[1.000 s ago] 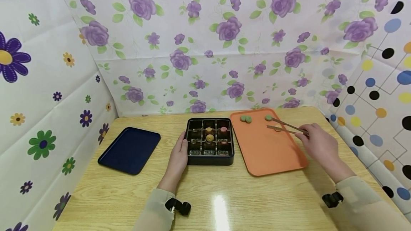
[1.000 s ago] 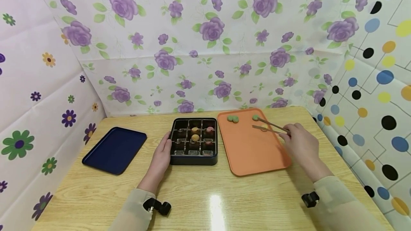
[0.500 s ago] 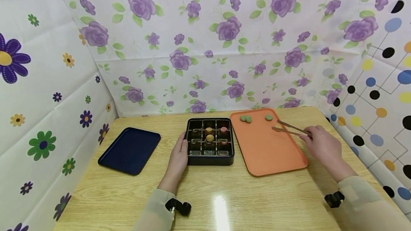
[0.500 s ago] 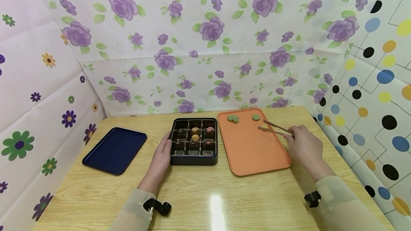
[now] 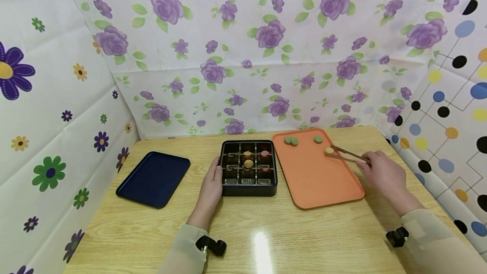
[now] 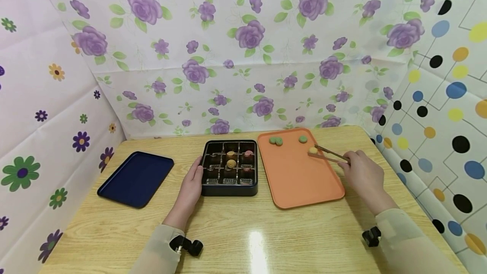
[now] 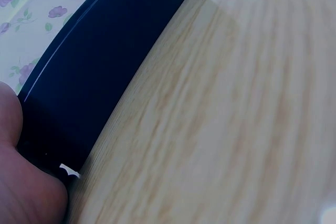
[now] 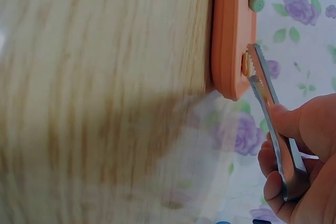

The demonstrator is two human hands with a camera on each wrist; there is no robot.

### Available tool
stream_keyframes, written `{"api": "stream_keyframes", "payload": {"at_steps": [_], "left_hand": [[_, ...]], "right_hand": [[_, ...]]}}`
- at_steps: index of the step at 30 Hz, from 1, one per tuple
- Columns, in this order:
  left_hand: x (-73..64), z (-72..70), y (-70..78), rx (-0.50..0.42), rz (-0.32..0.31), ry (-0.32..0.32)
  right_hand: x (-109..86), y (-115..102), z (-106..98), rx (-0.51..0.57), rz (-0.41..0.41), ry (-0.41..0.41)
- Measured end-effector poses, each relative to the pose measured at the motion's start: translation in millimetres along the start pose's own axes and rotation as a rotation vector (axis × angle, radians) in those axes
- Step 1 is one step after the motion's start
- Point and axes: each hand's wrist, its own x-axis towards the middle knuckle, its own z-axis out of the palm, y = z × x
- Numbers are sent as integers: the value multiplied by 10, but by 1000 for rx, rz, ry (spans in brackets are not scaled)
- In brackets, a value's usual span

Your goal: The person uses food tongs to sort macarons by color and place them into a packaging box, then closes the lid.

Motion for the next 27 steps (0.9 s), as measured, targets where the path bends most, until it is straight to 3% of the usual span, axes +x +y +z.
{"api": "stream_keyframes", "payload": {"at_steps": [27], "left_hand": [[-10, -1, 13, -10, -1, 1]], "right_hand": [[-5, 9, 61, 7, -47, 28]]}}
